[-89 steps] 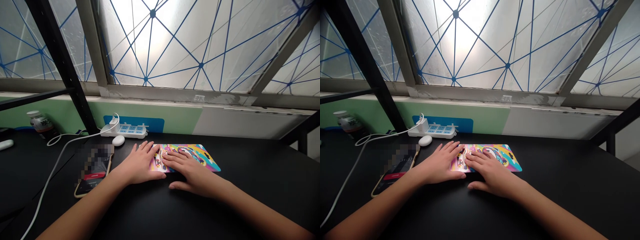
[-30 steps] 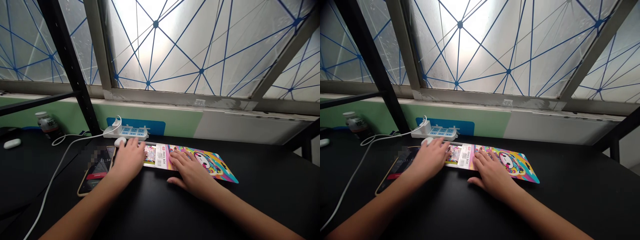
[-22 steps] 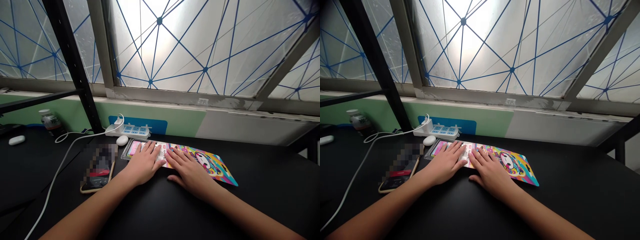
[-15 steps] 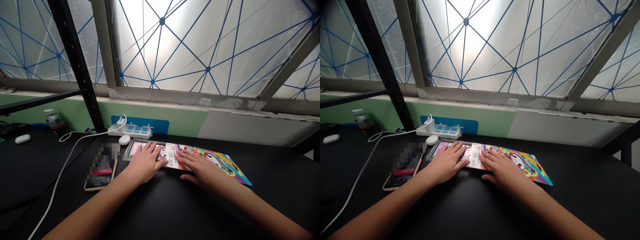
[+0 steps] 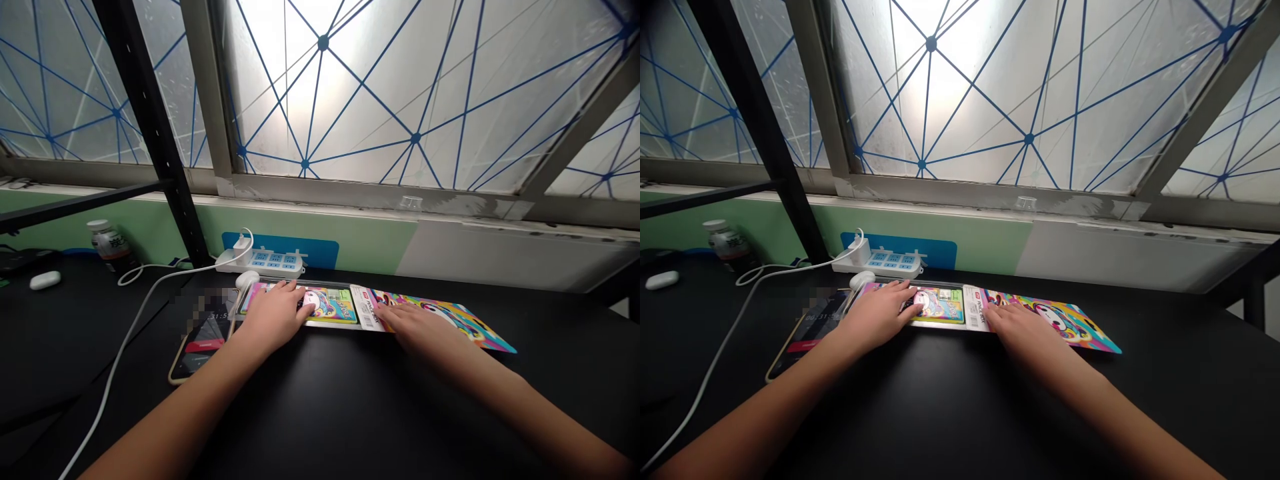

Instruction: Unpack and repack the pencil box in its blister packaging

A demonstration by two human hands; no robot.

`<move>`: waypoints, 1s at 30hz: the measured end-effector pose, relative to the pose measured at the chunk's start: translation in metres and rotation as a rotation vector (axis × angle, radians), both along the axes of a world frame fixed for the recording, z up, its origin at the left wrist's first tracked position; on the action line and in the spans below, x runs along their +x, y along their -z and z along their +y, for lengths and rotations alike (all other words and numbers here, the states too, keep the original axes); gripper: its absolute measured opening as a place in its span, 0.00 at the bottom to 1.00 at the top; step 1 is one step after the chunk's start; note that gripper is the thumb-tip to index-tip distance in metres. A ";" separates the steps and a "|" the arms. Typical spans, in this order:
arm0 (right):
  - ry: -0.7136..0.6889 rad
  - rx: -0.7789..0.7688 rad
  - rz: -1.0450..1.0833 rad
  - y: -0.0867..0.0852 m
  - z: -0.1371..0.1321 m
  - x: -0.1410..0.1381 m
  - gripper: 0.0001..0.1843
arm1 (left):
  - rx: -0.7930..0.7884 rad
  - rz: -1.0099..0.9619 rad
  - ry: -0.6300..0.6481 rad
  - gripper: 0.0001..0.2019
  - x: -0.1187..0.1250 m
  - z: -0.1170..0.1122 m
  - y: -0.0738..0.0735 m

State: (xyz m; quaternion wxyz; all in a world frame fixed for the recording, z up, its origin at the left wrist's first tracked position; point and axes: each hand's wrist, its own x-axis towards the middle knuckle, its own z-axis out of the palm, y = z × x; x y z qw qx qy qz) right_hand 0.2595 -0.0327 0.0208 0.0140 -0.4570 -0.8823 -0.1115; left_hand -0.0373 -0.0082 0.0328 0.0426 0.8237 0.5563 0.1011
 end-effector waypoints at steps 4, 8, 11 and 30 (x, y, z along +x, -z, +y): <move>0.035 0.024 0.005 -0.019 0.001 0.012 0.24 | 0.059 0.036 0.007 0.22 -0.005 0.005 0.000; 0.077 0.301 0.013 -0.045 -0.013 0.018 0.26 | 0.092 0.035 0.046 0.20 -0.007 0.011 0.002; -0.045 0.489 0.008 -0.055 -0.038 -0.002 0.24 | 0.086 -0.008 0.063 0.20 -0.012 0.016 0.004; -0.398 0.214 0.202 0.044 -0.065 -0.136 0.19 | 0.102 -0.042 0.187 0.21 -0.004 0.012 0.015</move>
